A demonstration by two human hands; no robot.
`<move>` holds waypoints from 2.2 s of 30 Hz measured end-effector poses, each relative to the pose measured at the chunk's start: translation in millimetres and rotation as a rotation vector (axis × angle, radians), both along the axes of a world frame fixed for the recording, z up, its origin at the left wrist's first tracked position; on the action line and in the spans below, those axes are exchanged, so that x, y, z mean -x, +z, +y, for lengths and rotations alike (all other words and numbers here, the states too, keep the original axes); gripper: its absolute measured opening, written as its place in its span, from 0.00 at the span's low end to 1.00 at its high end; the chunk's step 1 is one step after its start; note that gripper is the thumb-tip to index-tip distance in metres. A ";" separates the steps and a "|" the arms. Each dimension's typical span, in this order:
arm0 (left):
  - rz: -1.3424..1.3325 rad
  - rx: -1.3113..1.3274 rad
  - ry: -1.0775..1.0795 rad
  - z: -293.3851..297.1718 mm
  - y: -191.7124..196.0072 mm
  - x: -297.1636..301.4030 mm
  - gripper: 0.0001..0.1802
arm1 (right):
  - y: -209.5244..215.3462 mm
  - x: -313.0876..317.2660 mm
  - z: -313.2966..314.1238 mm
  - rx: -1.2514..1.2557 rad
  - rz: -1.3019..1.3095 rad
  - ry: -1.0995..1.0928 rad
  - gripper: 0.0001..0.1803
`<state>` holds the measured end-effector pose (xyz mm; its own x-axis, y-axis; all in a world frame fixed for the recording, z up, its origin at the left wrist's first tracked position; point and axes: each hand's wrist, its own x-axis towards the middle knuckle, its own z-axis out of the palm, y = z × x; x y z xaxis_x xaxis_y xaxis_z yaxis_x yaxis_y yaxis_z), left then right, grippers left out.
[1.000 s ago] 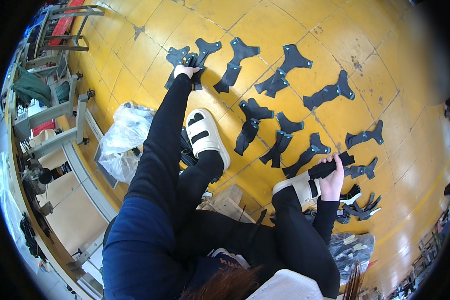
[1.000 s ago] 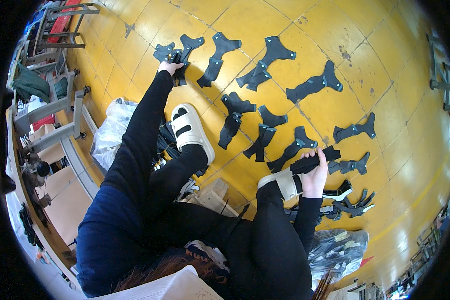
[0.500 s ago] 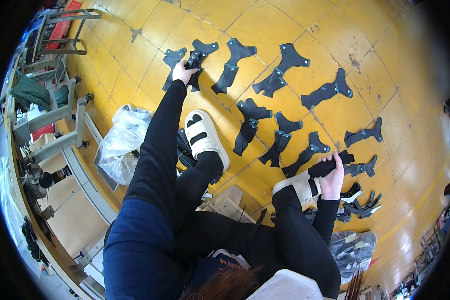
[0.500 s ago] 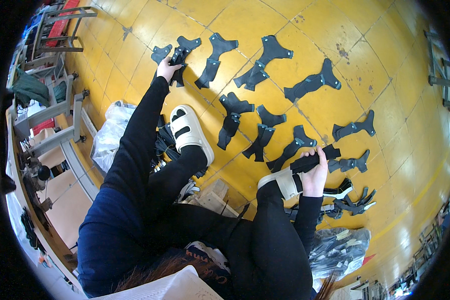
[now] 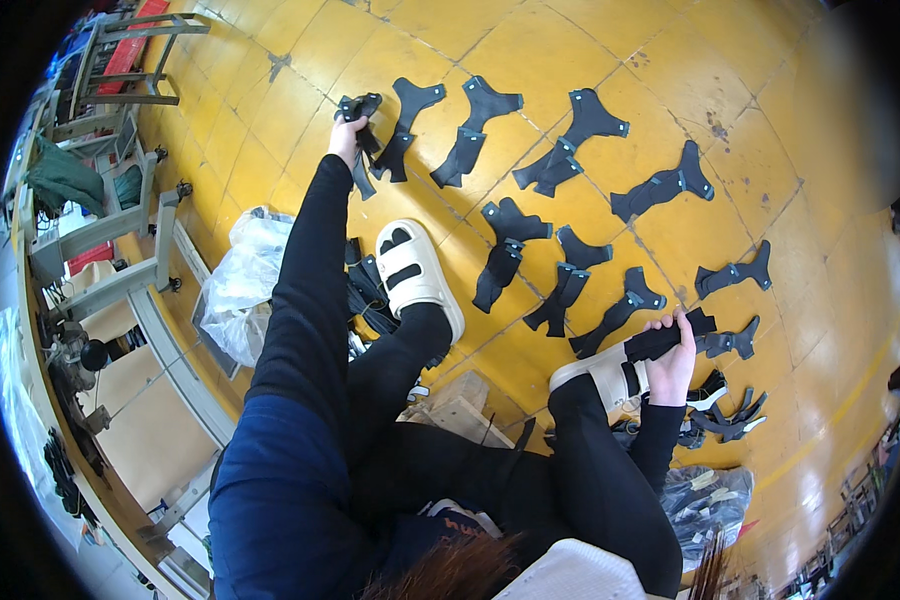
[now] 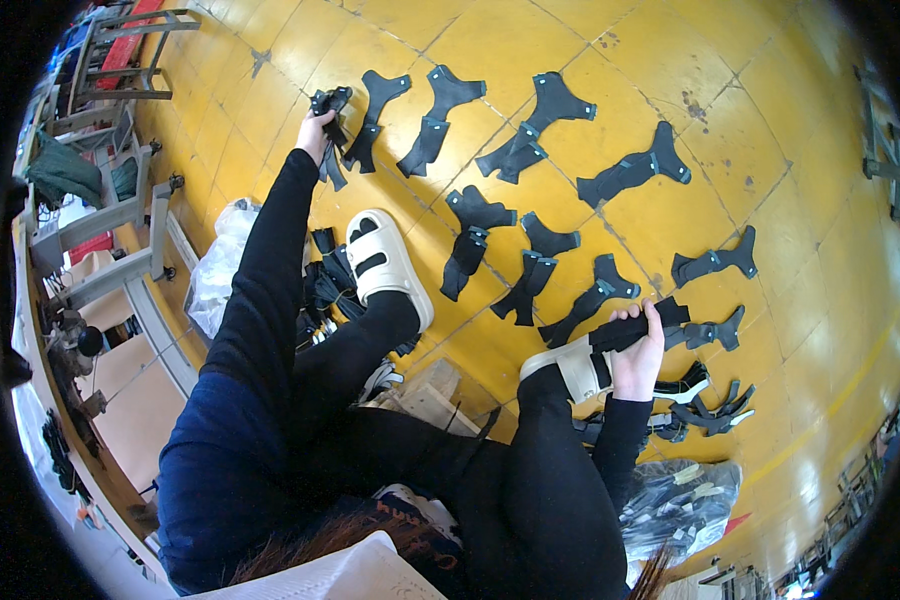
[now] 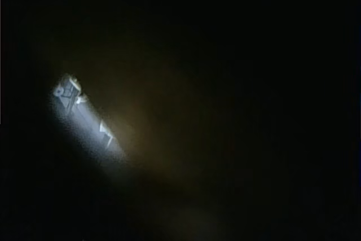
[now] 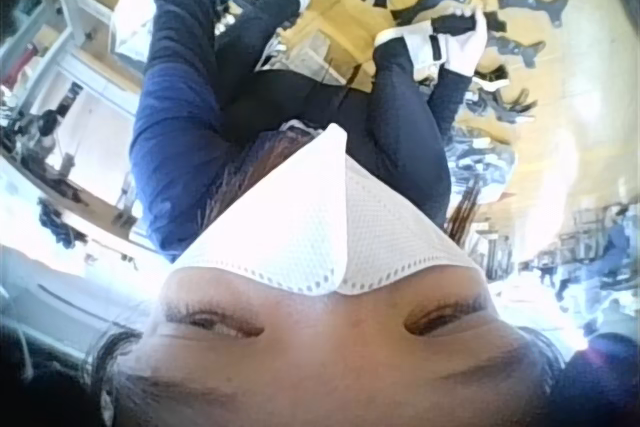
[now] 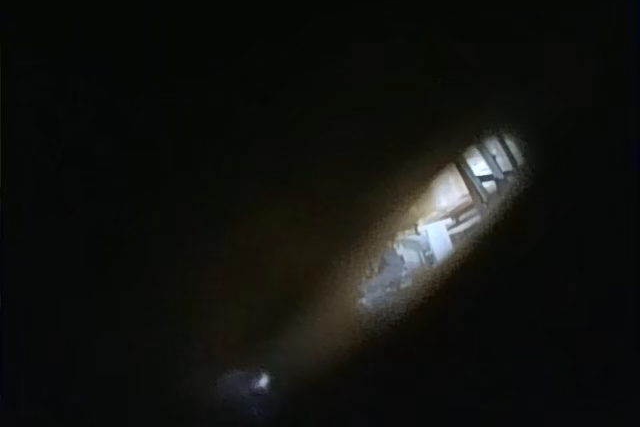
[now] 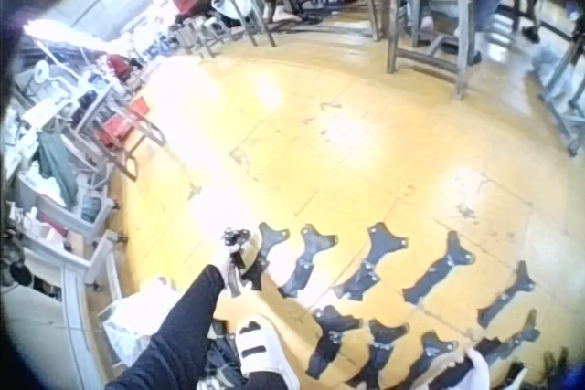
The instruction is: The person sits on the floor and picks up black T-shaped parts, aligns them, and stacks them into neat piles. They repeatedly gather parts from the floor, fold or align them, and place them into growing stacks.
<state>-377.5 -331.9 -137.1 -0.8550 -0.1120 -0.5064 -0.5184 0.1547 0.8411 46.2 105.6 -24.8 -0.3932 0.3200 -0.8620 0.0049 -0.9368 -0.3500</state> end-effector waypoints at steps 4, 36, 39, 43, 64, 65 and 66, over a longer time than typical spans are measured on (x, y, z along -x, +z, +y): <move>0.025 -0.112 0.143 -41.4 19.1 8.3 0.08 | -7.3 -4.1 3.7 0.000 0.040 -0.011 0.06; 0.294 0.511 -0.119 -98.9 16.7 8.3 0.07 | -7.3 4.5 -1.6 0.040 0.106 -0.006 0.05; -0.078 -0.043 -0.021 -31.6 32.5 6.1 0.05 | -10.3 -1.7 2.4 0.036 0.107 -0.047 0.05; -0.258 -0.140 -0.315 68.4 63.2 -17.9 0.09 | -15.5 1.1 -0.8 0.054 0.149 -0.057 0.06; 0.358 0.268 -1.455 358.5 147.1 -301.4 0.40 | 22.1 19.7 -0.4 -0.372 0.135 0.147 0.15; 0.511 0.269 -1.452 353.5 133.6 -305.6 0.44 | 18.6 16.7 1.8 -0.392 0.122 0.170 0.14; 0.385 0.152 -1.440 353.9 137.9 -303.7 0.45 | 24.6 17.0 5.2 -0.417 0.075 0.170 0.11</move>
